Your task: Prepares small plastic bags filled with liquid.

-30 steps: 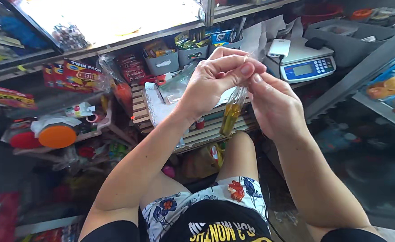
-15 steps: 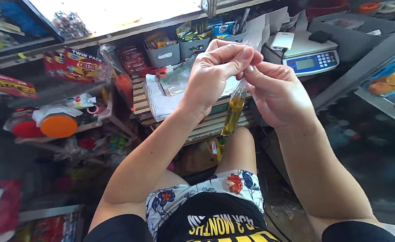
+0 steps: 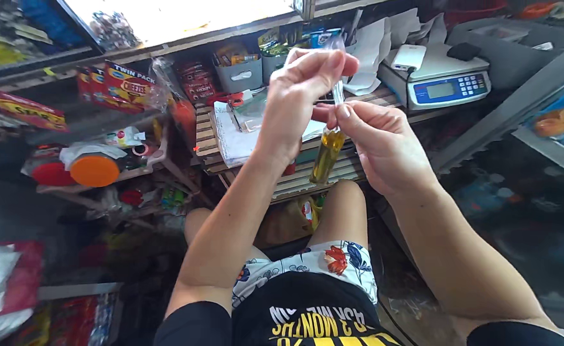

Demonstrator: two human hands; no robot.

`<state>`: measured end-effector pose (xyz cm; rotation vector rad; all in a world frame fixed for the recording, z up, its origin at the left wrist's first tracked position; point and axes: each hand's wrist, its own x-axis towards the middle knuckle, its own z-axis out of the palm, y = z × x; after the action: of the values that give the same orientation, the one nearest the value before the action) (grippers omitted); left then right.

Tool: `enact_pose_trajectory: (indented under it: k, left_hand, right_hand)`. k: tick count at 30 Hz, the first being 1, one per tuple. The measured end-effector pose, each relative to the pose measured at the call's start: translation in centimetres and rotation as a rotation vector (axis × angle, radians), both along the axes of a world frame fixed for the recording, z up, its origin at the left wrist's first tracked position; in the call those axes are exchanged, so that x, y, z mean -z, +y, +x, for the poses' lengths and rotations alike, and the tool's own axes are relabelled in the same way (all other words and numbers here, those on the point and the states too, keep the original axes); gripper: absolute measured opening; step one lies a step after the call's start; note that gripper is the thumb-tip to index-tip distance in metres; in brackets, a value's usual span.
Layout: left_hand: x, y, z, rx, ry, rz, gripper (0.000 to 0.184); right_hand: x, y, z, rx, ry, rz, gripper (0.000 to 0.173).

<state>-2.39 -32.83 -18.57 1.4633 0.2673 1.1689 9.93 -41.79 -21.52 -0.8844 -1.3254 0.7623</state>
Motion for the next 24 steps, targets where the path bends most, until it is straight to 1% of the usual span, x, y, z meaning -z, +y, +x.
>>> enact_pose_trajectory:
  k: [1, 2, 3, 4, 5, 7, 8, 9, 10, 11, 12, 13, 14, 15, 16, 17, 18, 19, 20, 21, 22, 23, 24]
  left_hand:
    - [3.1, 1.2, -0.1, 0.158, -0.086, 0.085, 0.031]
    - [7.0, 2.9, -0.3, 0.376, -0.142, 0.213, 0.048]
    - [9.3, 1.9, -0.7, 0.418, -0.090, 0.093, 0.061]
    - [10.3, -0.7, -1.0, 0.356, 0.015, -0.132, 0.068]
    - [11.2, -2.6, -1.1, 0.399, 0.092, -0.300, 0.069]
    - [13.1, -5.6, -1.0, 0.644, 0.051, -0.561, 0.066]
    - [14.0, -6.7, -1.0, 0.757, -0.012, -0.633, 0.060]
    - [14.7, -7.5, -1.0, 0.845, -0.087, -0.678, 0.049]
    - [15.3, -8.0, -1.1, 0.882, -0.150, -0.697, 0.040]
    - [15.7, -8.4, -1.3, 0.856, -0.190, -0.676, 0.035]
    - [16.1, -8.6, -1.6, 0.737, -0.185, -0.586, 0.032]
    - [16.4, -8.9, -1.8, 0.525, -0.135, -0.426, 0.031]
    - [16.8, -9.1, -1.8, 0.266, -0.059, -0.211, 0.033]
    - [17.2, -9.1, -1.7, 0.010, 0.033, -0.024, 0.039]
    - [17.6, -8.9, -1.6, -0.192, 0.134, 0.097, 0.046]
    - [17.9, -8.7, -1.6, -0.256, 0.219, 0.133, 0.052]
    - [18.2, -8.6, -1.8, -0.167, 0.287, 0.087, 0.054]
    - [18.4, -8.6, -2.1, 0.023, 0.309, -0.028, 0.052]
    - [18.9, -8.8, -2.4, 0.251, 0.276, -0.194, 0.053]
    - [19.3, -9.0, -2.5, 0.449, 0.227, -0.390, 0.062]
    - [19.4, -9.3, -2.5, 0.566, 0.200, -0.535, 0.069]
    - [19.6, -9.5, -2.5, 0.606, 0.178, -0.600, 0.066]
    - [19.8, -9.7, -2.6, 0.577, 0.163, -0.601, 0.058]
  right_hand:
    - [0.0, -0.5, -0.1, -0.014, 0.005, 0.007, 0.030]
    - [-0.1, -0.9, -0.1, -0.028, 0.014, 0.029, 0.031]
    - [-0.3, -1.2, 0.1, -0.047, 0.028, 0.053, 0.032]
    - [-0.4, -1.3, 0.4, -0.062, 0.059, 0.067, 0.033]
    - [-0.3, -1.4, 0.8, -0.072, 0.093, 0.061, 0.033]
    - [0.1, -1.5, 1.6, -0.084, 0.182, 0.006, 0.033]
    - [0.5, -1.6, 1.8, -0.084, 0.228, -0.032, 0.032]
    - [1.0, -1.8, 2.1, -0.085, 0.271, -0.065, 0.031]
    - [1.5, -2.1, 2.3, -0.084, 0.305, -0.083, 0.030]
    - [2.0, -2.5, 2.5, -0.066, 0.321, -0.091, 0.030]
    - [2.5, -3.0, 2.6, -0.029, 0.311, -0.085, 0.029]
    - [3.2, -3.5, 2.7, 0.014, 0.280, -0.063, 0.029]
    - [4.0, -3.9, 2.7, 0.058, 0.245, -0.033, 0.030]
    - [4.9, -4.2, 2.4, 0.101, 0.218, -0.013, 0.031]
    - [5.7, -4.5, 2.0, 0.134, 0.211, -0.016, 0.031]
    - [6.5, -4.7, 1.5, 0.158, 0.220, -0.043, 0.031]
    - [7.2, -4.8, 1.2, 0.165, 0.247, -0.093, 0.031]
    - [7.6, -4.8, 1.0, 0.158, 0.284, -0.157, 0.031]
    - [7.9, -4.9, 0.9, 0.137, 0.322, -0.222, 0.032]
    - [8.3, -5.0, 1.1, 0.102, 0.362, -0.266, 0.032]
    - [8.5, -5.0, 1.3, 0.071, 0.388, -0.294, 0.032]
    - [8.7, -5.1, 1.4, 0.056, 0.405, -0.313, 0.032]
    - [8.9, -5.4, 1.5, 0.059, 0.412, -0.326, 0.031]
